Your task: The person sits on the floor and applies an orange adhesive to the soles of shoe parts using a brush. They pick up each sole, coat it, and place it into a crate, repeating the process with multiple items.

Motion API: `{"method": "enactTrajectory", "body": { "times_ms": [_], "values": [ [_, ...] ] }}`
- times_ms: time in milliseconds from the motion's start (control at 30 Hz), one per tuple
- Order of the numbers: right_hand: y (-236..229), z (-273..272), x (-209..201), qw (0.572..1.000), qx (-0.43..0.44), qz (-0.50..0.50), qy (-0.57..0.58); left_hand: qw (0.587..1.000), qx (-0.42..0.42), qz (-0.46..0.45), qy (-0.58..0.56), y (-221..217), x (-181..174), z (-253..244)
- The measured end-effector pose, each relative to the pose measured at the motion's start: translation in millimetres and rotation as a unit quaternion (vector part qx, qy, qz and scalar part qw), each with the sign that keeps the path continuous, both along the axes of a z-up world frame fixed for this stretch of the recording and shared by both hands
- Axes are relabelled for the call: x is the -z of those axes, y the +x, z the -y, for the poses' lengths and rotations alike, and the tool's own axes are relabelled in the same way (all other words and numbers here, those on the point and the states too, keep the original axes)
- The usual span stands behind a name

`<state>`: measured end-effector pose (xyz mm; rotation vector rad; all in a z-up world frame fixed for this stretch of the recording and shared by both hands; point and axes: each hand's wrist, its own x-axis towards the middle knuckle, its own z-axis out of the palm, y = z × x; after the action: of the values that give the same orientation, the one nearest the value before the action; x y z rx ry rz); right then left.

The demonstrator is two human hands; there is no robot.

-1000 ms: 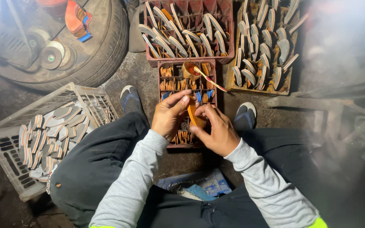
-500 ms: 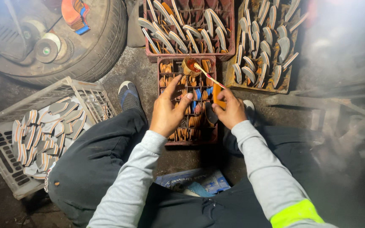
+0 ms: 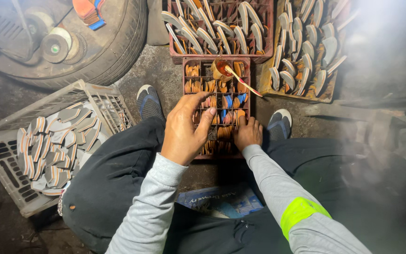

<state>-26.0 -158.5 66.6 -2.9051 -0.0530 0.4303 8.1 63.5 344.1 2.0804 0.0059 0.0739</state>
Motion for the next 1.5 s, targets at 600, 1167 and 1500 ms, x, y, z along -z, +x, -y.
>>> {"method": "enactTrajectory", "body": {
  "times_ms": [600,1167,1500],
  "values": [
    [4.3,8.3,3.6,0.990,0.066,0.020,0.125,0.997,0.013,0.020,0.078,4.1,25.0,-2.5],
    [10.9,6.2,-16.3,0.993,0.031,-0.018,0.109,0.987,0.016,-0.001,0.159,3.7,33.6,-8.9],
    [-10.6,-15.3,-4.7,0.989,-0.082,0.021,0.121,0.982,0.014,-0.079,0.174,6.6,36.2,-10.5]
  ]
}}
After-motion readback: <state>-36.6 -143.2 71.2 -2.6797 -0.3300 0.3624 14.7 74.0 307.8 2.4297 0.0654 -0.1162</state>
